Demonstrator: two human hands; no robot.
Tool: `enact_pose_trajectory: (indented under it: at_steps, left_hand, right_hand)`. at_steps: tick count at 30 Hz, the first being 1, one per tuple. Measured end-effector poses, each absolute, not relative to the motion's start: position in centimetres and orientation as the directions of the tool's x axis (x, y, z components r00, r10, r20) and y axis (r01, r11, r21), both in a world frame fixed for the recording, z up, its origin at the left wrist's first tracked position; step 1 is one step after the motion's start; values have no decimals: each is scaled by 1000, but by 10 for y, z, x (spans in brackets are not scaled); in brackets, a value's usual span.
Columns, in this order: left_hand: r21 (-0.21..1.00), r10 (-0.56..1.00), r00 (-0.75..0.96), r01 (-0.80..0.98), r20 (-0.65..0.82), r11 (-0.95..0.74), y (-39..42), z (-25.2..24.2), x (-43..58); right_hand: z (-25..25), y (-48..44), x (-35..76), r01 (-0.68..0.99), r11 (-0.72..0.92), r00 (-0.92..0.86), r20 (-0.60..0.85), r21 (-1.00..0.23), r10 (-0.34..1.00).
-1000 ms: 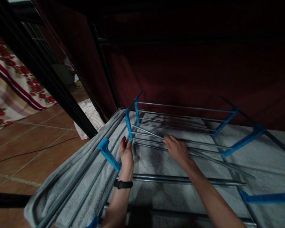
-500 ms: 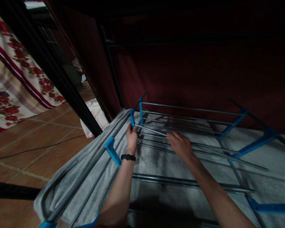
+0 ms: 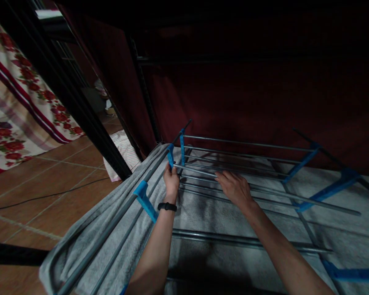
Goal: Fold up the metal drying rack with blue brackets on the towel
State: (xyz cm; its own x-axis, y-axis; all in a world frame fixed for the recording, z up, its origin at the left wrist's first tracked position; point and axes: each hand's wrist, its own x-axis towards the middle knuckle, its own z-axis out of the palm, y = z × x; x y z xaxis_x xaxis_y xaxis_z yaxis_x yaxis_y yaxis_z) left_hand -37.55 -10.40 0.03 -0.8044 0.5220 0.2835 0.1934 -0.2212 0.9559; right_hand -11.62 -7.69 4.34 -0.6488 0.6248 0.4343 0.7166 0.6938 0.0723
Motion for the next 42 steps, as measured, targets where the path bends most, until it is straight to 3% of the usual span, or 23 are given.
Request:
enact_pose_trajectory:
  at_steps: [7, 26, 37, 42]
  left_hand:
    - [931, 507, -786, 348, 354, -111, -101, -6, -379]
    - [903, 461, -792, 426, 400, -52, -100, -12, -375]
    - [889, 445, -785, 455, 431, -60, -100, -9, -374]
    - [866, 450, -775, 500, 443, 8, -100, -11, -378]
  right_hand:
    - [64, -69, -117, 706, 703, -682, 347, 84, 644]
    - [74, -58, -121, 705, 708, -695, 154, -47, 702]
    - [71, -51, -122, 694, 709, -693, 150, -125, 705]
    - [82, -54, -121, 702, 705, -695, 116, -106, 710]
